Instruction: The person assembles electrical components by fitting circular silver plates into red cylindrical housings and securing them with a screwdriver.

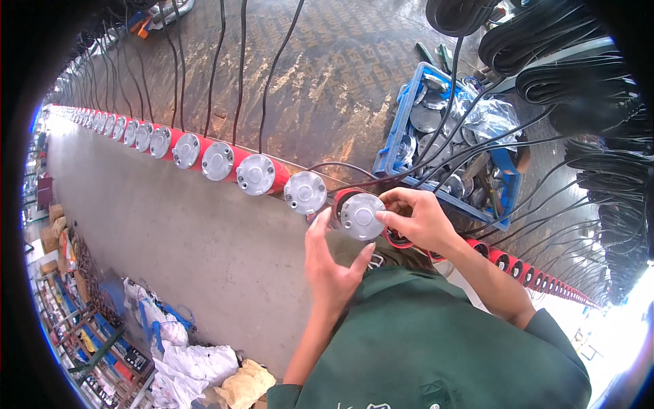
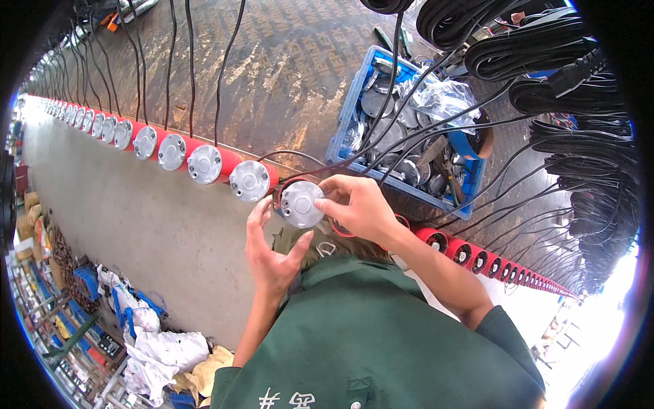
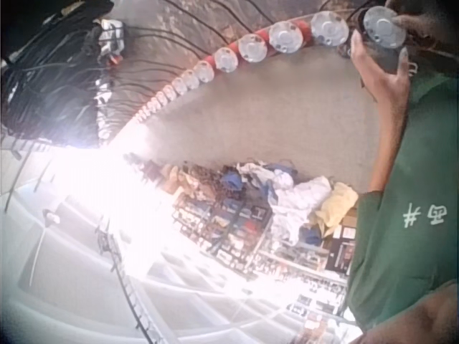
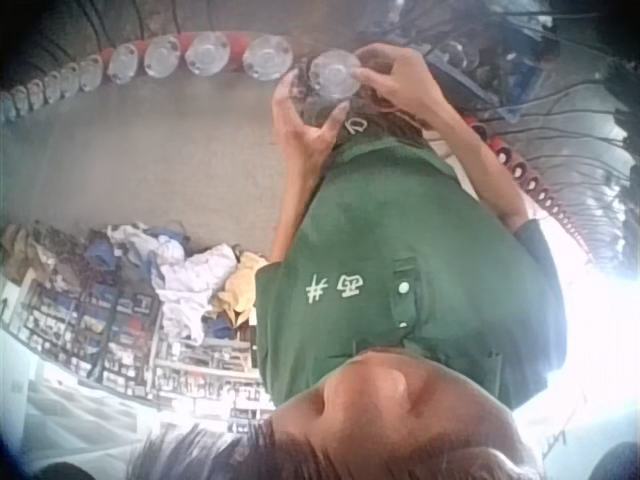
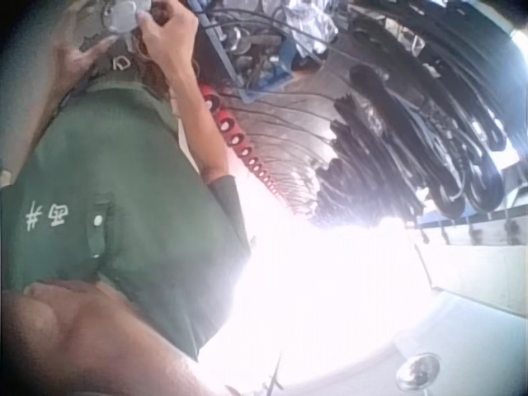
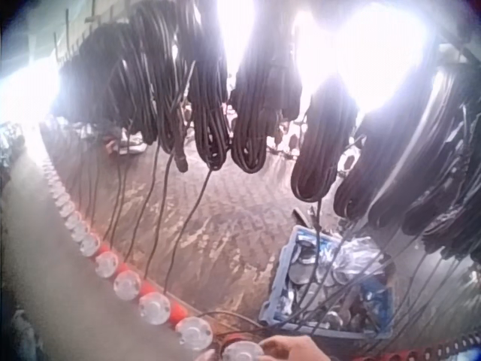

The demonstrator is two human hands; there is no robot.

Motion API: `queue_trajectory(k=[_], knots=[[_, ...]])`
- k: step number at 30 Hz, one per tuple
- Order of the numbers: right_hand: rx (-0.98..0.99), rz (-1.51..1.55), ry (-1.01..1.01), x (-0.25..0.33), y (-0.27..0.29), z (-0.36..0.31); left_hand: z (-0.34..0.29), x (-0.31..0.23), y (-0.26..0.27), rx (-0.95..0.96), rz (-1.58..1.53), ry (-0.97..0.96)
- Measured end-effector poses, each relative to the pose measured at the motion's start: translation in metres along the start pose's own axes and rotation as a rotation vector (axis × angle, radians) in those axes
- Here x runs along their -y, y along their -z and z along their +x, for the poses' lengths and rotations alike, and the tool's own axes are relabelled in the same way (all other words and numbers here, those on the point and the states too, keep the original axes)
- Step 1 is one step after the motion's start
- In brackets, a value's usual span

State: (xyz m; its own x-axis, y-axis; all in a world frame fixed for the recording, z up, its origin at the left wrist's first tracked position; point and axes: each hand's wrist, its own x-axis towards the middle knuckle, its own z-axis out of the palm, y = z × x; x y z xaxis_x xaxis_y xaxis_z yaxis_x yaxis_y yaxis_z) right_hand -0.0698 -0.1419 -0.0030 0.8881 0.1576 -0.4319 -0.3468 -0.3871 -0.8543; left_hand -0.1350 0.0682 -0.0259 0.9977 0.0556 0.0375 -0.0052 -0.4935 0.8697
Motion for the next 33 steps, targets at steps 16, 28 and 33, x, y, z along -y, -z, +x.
queue_trajectory(k=[16,28,33], knots=[[0.09,-0.253,0.15,-0.008,0.014,0.022,0.02,0.028,-0.023,0.058,-0.151,-0.036],[0.112,-0.194,0.1,-0.04,0.004,0.027,0.022,0.025,-0.028,0.033,-0.162,-0.072],[0.134,-0.102,0.022,-0.041,0.008,0.031,0.024,0.023,-0.028,0.028,-0.112,-0.111]])
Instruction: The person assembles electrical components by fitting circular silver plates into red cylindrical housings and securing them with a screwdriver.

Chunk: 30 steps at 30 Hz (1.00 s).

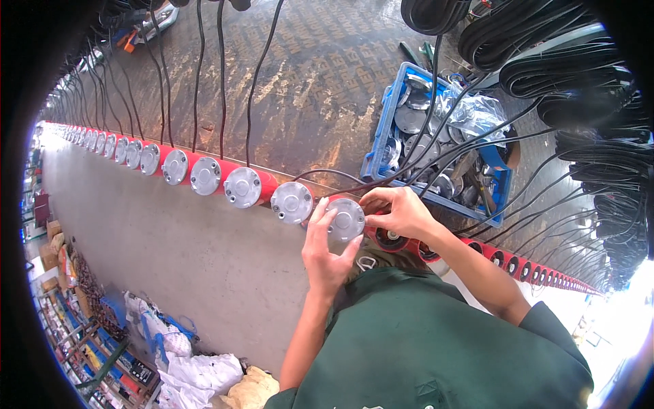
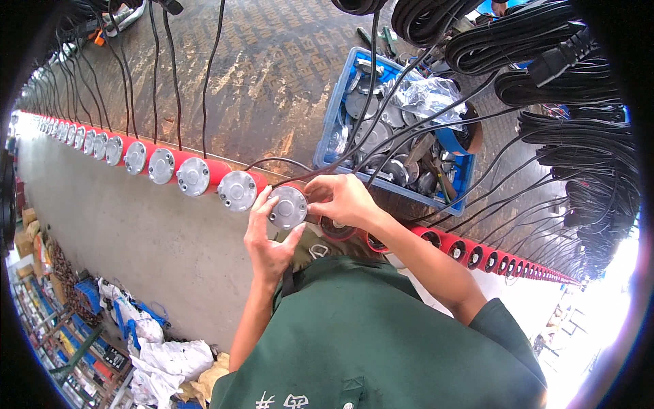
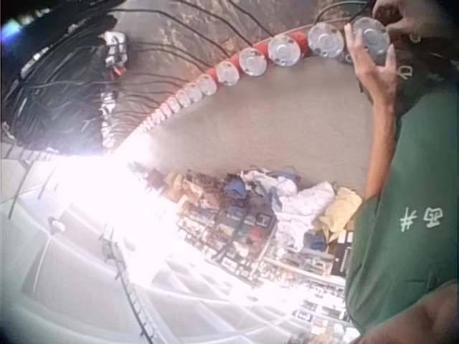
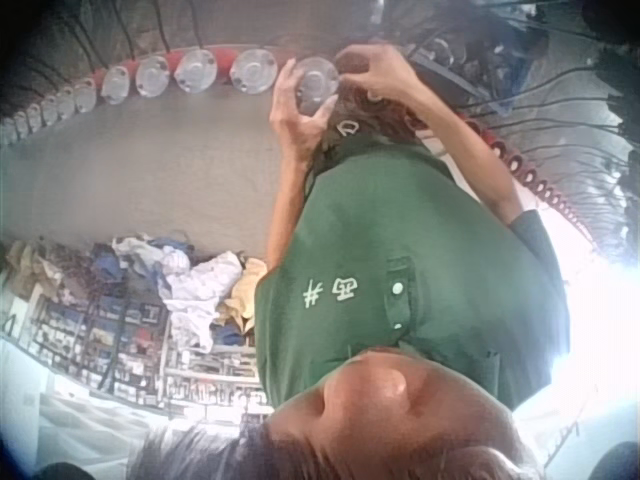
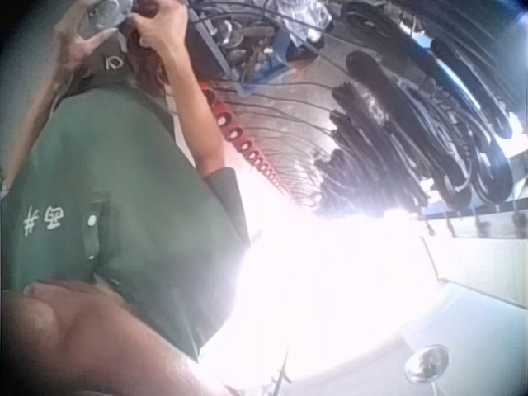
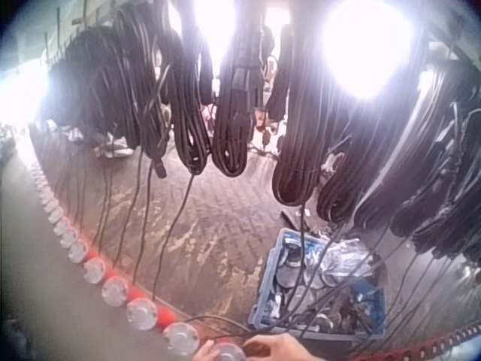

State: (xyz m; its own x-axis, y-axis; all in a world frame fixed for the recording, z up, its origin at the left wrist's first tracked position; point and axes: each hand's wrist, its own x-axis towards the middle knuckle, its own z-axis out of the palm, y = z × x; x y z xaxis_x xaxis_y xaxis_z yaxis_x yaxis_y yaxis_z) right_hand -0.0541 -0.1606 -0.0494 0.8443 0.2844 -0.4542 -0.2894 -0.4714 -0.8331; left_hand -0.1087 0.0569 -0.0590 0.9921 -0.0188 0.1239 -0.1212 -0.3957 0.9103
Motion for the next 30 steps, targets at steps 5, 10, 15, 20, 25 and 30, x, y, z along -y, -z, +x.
queue_trajectory(k=[5,10,15,20,25,30], knots=[[0.068,0.177,-0.041,-0.003,0.004,0.002,0.0,-0.002,-0.001,-0.001,0.017,0.004],[0.086,0.208,-0.068,-0.007,0.004,0.004,0.0,-0.003,-0.001,-0.006,0.023,0.018],[0.084,0.199,-0.066,-0.01,0.005,0.005,0.0,-0.003,-0.002,-0.006,0.022,0.032],[0.076,0.194,-0.057,-0.009,0.004,0.006,0.0,-0.003,-0.003,-0.009,0.035,0.018],[0.074,0.192,-0.065,-0.008,0.004,0.005,0.0,-0.003,-0.003,-0.008,0.038,0.021],[0.063,0.183,-0.053,-0.012,0.002,0.005,0.001,-0.004,-0.001,0.013,0.047,-0.003]])
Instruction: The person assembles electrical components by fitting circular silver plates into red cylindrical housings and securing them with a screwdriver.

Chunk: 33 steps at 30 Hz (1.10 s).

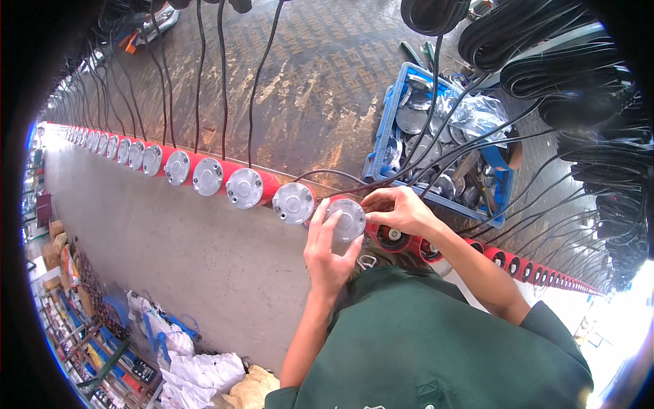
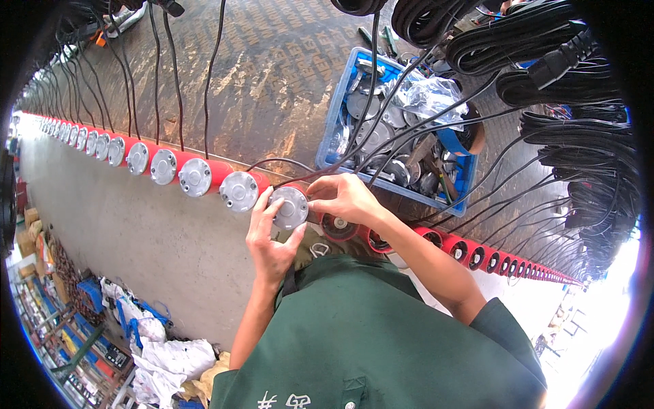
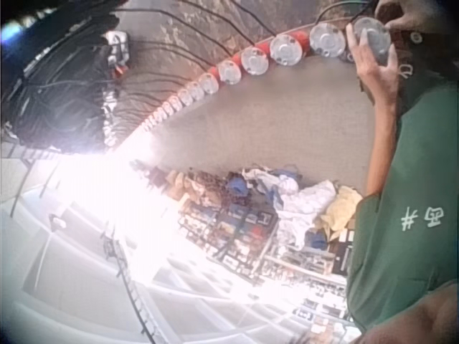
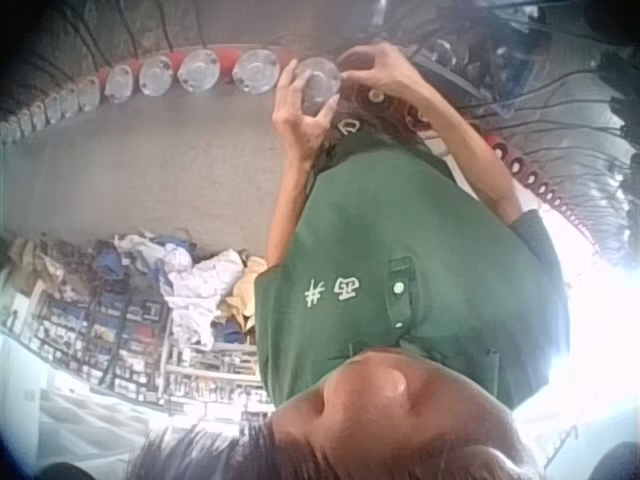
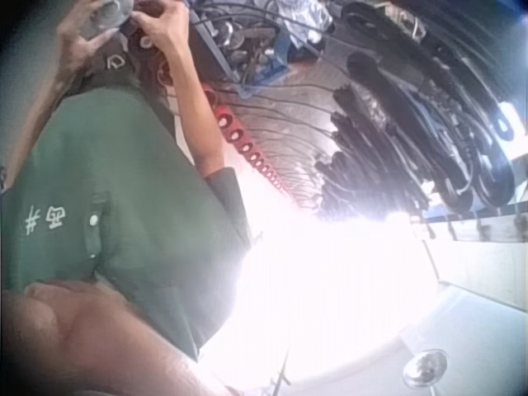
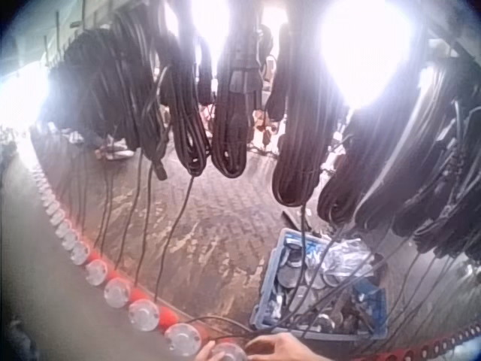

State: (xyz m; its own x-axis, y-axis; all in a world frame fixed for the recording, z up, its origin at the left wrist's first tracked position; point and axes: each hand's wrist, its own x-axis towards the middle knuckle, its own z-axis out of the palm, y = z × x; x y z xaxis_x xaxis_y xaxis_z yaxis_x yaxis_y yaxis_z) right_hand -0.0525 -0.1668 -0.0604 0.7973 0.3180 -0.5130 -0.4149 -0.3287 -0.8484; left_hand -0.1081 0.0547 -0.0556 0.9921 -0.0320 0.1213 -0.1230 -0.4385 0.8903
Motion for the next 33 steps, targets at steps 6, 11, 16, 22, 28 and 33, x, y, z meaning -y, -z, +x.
queue_trajectory(k=[6,11,16,22,28,33], knots=[[-0.013,-0.02,0.0,-0.006,-0.002,0.002,0.0,0.001,0.003,0.021,-0.006,-0.015],[0.02,-0.024,0.042,-0.006,-0.001,-0.001,0.0,0.003,0.004,0.017,-0.032,-0.008],[0.007,-0.054,0.026,-0.003,-0.002,-0.003,0.0,0.003,0.004,0.017,-0.019,-0.014],[-0.023,-0.013,0.042,-0.005,-0.007,-0.005,-0.001,0.002,0.0,-0.002,0.018,-0.02],[-0.046,0.012,0.072,-0.006,-0.005,-0.004,-0.003,0.007,-0.005,-0.012,0.051,-0.06],[-0.153,0.022,0.082,0.003,-0.006,-0.017,-0.004,0.012,-0.006,-0.011,0.081,-0.082]])
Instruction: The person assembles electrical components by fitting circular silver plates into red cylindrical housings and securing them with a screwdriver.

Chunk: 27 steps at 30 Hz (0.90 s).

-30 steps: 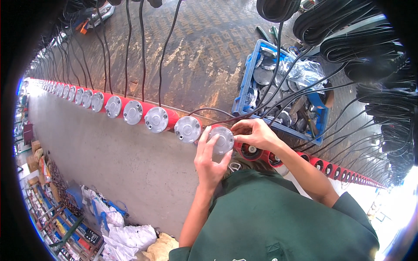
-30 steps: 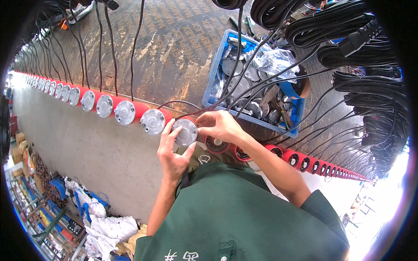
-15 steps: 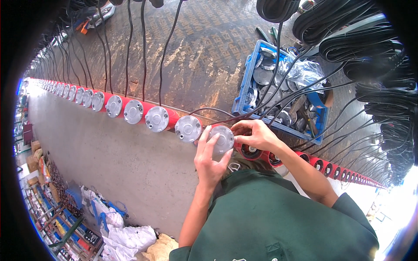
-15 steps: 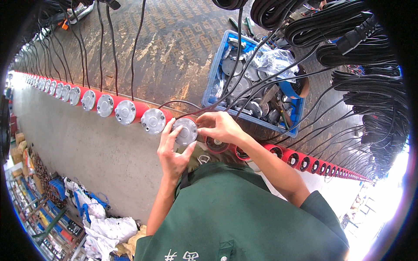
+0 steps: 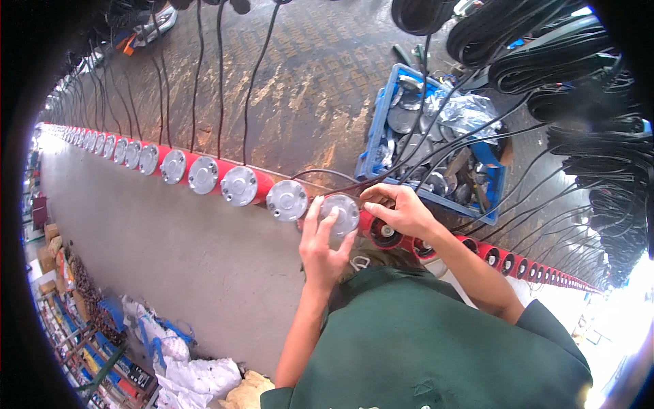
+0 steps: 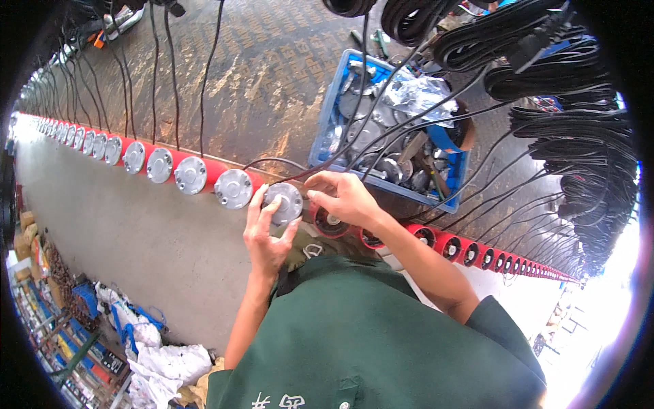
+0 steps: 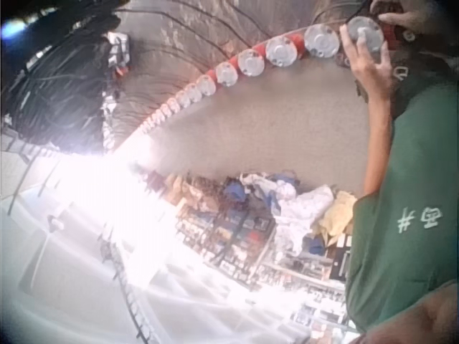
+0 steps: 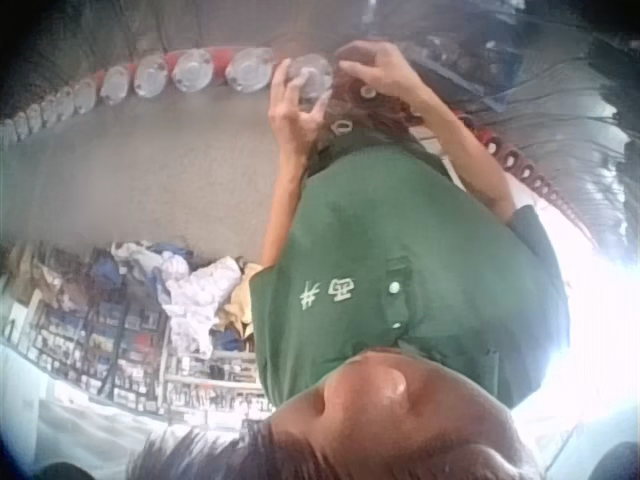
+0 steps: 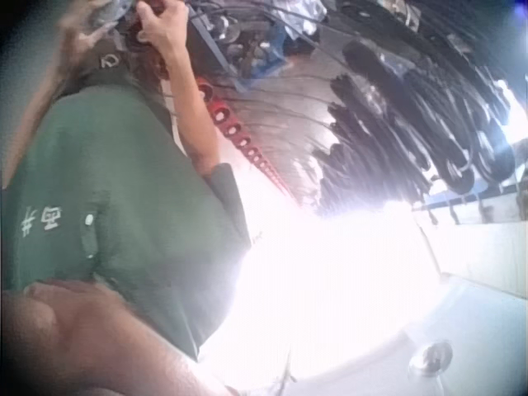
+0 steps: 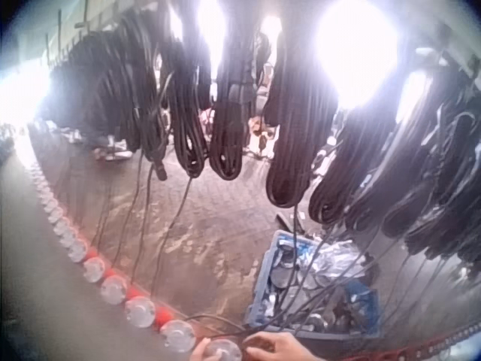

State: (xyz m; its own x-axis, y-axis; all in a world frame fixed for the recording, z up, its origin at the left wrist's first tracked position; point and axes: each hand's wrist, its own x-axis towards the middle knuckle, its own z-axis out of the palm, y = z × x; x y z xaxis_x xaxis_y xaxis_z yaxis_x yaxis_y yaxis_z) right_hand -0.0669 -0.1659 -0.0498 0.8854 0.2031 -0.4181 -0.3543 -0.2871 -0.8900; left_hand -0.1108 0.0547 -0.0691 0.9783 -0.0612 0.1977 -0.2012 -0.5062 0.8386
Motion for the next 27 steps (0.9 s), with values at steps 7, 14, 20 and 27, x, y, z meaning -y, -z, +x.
queue_trajectory(k=[7,14,20,27], knots=[[-0.999,-0.555,0.139,-0.038,0.105,-0.068,0.0,0.004,-0.001,-0.013,-0.027,-0.021],[-0.597,-1.23,-0.323,-0.118,0.176,-0.086,-0.002,0.011,-0.003,-0.012,-0.029,-0.047],[-0.692,-0.99,-0.298,-0.086,0.184,-0.087,-0.002,0.011,-0.003,-0.021,-0.028,-0.073],[-0.376,-0.165,-0.229,-0.012,0.176,-0.099,-0.002,0.011,-0.004,-0.037,-0.027,-0.08]])
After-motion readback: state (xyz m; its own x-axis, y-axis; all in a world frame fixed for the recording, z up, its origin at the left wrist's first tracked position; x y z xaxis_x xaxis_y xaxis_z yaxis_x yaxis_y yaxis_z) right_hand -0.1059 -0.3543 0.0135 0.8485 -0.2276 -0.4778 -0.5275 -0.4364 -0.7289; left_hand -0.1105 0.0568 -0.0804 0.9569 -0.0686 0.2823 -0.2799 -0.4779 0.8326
